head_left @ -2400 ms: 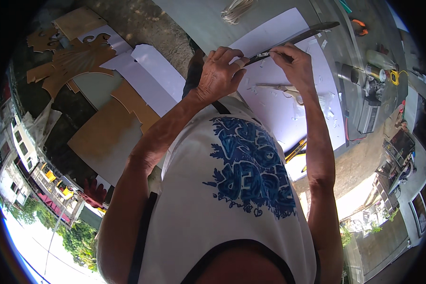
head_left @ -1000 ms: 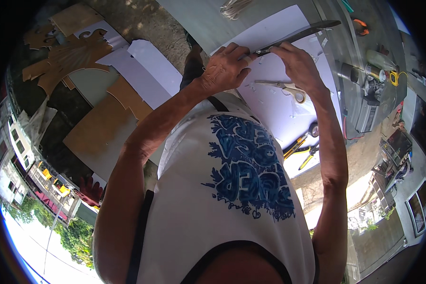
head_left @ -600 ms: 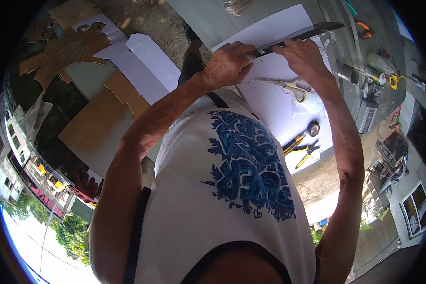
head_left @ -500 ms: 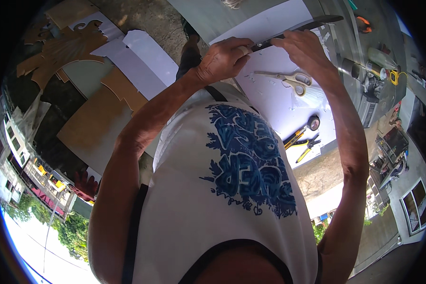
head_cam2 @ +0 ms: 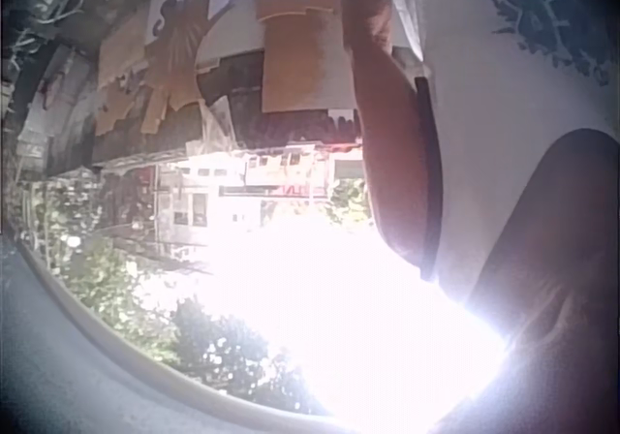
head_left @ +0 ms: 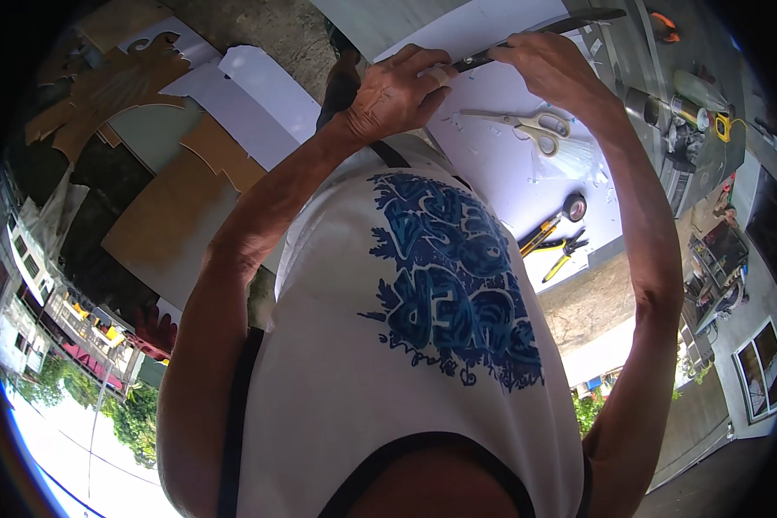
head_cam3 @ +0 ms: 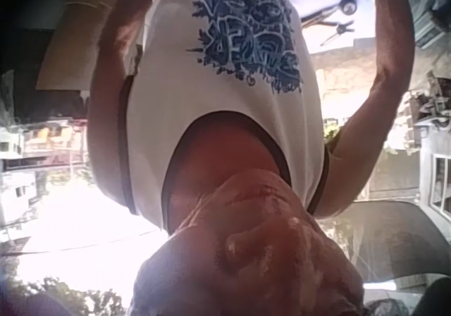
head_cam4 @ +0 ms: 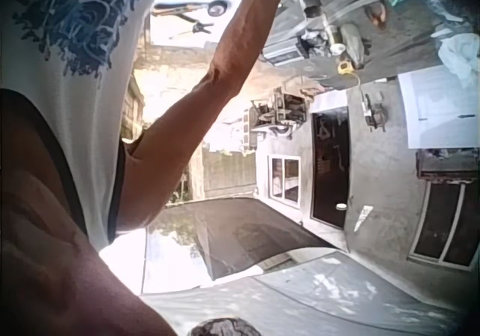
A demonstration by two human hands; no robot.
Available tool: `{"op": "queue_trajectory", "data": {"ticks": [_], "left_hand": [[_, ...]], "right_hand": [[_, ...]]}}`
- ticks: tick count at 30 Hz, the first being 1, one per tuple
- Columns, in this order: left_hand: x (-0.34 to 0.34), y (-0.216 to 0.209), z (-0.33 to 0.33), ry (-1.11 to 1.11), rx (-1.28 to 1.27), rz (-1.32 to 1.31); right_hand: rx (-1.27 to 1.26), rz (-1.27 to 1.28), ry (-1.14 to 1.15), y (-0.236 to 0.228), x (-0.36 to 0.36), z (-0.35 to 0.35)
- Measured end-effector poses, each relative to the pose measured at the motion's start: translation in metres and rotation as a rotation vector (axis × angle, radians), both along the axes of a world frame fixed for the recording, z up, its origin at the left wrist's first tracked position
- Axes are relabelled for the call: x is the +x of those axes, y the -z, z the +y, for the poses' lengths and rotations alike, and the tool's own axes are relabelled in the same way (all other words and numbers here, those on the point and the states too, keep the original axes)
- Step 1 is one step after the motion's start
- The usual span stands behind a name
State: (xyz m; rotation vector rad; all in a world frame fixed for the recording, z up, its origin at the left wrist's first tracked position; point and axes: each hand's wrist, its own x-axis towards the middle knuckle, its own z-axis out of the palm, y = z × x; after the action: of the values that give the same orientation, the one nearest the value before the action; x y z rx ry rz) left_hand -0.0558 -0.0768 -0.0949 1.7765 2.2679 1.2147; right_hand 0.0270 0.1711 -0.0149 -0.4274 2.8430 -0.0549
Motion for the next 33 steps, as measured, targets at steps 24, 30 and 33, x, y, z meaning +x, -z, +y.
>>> {"op": "queue_trajectory", "data": {"ticks": [24,30,33], "left_hand": [[0.004,-0.006,0.014,0.026,-0.151,0.027],[0.003,-0.008,0.017,0.044,-0.154,-0.024],[0.004,-0.007,0.017,0.049,-0.136,-0.032]], "right_hand": [[-0.129,0.104,-0.051,0.013,0.010,0.001],[-0.100,0.194,0.027,0.021,0.021,-0.010],[-0.125,0.221,0.086,0.025,0.026,-0.015]]}}
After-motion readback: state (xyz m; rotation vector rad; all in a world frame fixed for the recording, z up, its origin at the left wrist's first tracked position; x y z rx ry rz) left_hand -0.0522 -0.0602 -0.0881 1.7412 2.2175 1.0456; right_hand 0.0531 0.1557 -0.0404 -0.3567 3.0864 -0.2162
